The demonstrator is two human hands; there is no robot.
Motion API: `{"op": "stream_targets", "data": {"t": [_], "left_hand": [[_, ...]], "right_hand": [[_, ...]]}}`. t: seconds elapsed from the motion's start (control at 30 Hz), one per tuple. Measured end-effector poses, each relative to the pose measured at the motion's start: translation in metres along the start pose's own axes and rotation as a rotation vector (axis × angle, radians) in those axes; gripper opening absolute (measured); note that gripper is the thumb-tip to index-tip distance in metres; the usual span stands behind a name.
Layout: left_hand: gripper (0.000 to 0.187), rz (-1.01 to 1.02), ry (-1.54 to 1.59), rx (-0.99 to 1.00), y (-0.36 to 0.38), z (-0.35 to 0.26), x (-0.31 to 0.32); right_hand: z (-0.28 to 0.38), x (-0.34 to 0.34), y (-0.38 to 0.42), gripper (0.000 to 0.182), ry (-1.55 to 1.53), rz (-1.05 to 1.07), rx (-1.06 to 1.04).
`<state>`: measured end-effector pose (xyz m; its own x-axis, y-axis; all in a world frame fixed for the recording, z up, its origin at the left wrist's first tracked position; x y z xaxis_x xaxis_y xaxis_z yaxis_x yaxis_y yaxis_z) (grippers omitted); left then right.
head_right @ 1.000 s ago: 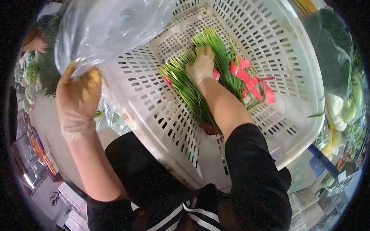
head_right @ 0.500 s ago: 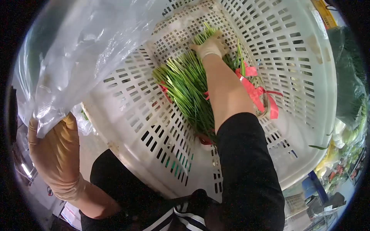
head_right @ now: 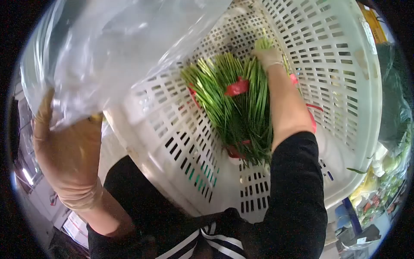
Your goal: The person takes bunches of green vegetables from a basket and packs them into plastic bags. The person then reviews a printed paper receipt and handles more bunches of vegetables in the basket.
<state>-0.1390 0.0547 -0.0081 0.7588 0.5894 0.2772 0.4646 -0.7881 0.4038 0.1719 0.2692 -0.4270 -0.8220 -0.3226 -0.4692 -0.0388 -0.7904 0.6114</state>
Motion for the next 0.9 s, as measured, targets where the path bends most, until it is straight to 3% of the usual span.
{"op": "stream_targets", "data": {"t": [0.07,0.1,0.17,0.2,0.3,0.33,0.4,0.5,0.57,0.6,0.67,0.73,0.8,0.83,0.9], "left_hand": [[0.042,-0.051,0.0,0.096,0.006,-0.004,0.009],[0.044,-0.076,-0.001,0.144,0.009,-0.006,0.014],[0.046,-0.079,-0.054,0.263,0.011,-0.007,0.008],[0.051,0.286,-0.179,0.456,0.011,-0.016,0.029],[0.06,0.316,-0.782,0.71,0.024,-0.018,0.055],[0.061,0.001,-1.216,0.555,0.016,-0.021,0.046],[0.058,0.11,-0.694,0.283,-0.003,0.002,0.037],[0.061,0.07,-0.771,0.366,-0.003,0.0,0.047],[0.064,-0.186,-1.117,0.618,0.001,-0.011,0.047],[0.064,-0.158,-1.109,0.627,-0.001,-0.005,0.051],[0.067,0.1,-1.068,0.458,-0.007,0.022,0.064],[0.064,0.193,-1.251,0.414,0.0,0.027,0.073],[0.061,-0.049,-1.748,0.592,0.008,0.02,0.075],[0.061,-0.071,-1.798,0.651,0.016,0.022,0.079],[0.061,0.259,-1.854,0.459,0.028,0.046,0.093]], "right_hand": [[0.022,-0.019,0.058,0.032,-0.62,0.106,0.078],[0.029,-0.039,0.078,0.027,-0.568,0.037,0.06],[0.052,-0.073,0.12,0.034,-0.718,0.101,-0.122],[0.062,-0.091,0.137,0.038,-0.732,0.126,-0.229],[0.098,-0.152,0.202,0.045,-0.792,0.199,-0.355],[0.114,-0.17,0.231,0.049,-0.878,0.225,-0.404],[0.137,-0.211,0.281,0.048,-0.999,0.386,-0.602],[0.158,-0.267,0.373,0.049,-1.261,0.509,-0.821],[0.155,-0.291,0.424,0.048,-1.431,0.706,-0.925],[0.149,-0.3,0.445,0.044,-1.489,0.728,-0.961],[0.132,-0.308,0.474,0.041,-1.605,0.827,-1.011],[0.108,-0.31,0.485,0.041,-1.664,0.8,-1.014],[0.086,-0.308,0.492,0.041,-1.712,0.75,-1.015],[0.08,-0.306,0.492,0.041,-1.714,0.743,-1.023],[0.078,-0.298,0.488,0.041,-1.759,0.801,-0.987]]}}
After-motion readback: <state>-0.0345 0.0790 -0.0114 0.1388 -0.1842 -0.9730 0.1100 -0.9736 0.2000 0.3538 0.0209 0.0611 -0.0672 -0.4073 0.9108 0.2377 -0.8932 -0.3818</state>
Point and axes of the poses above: each hand's wrist, its own y-axis away from the middle knuckle, its own x-axis out of the palm, z = x × y, the point moved 8 cm from there along -y, towards the middle knuckle, and after that the axes turned 15 degrees about -y, right-handed, at the moved point
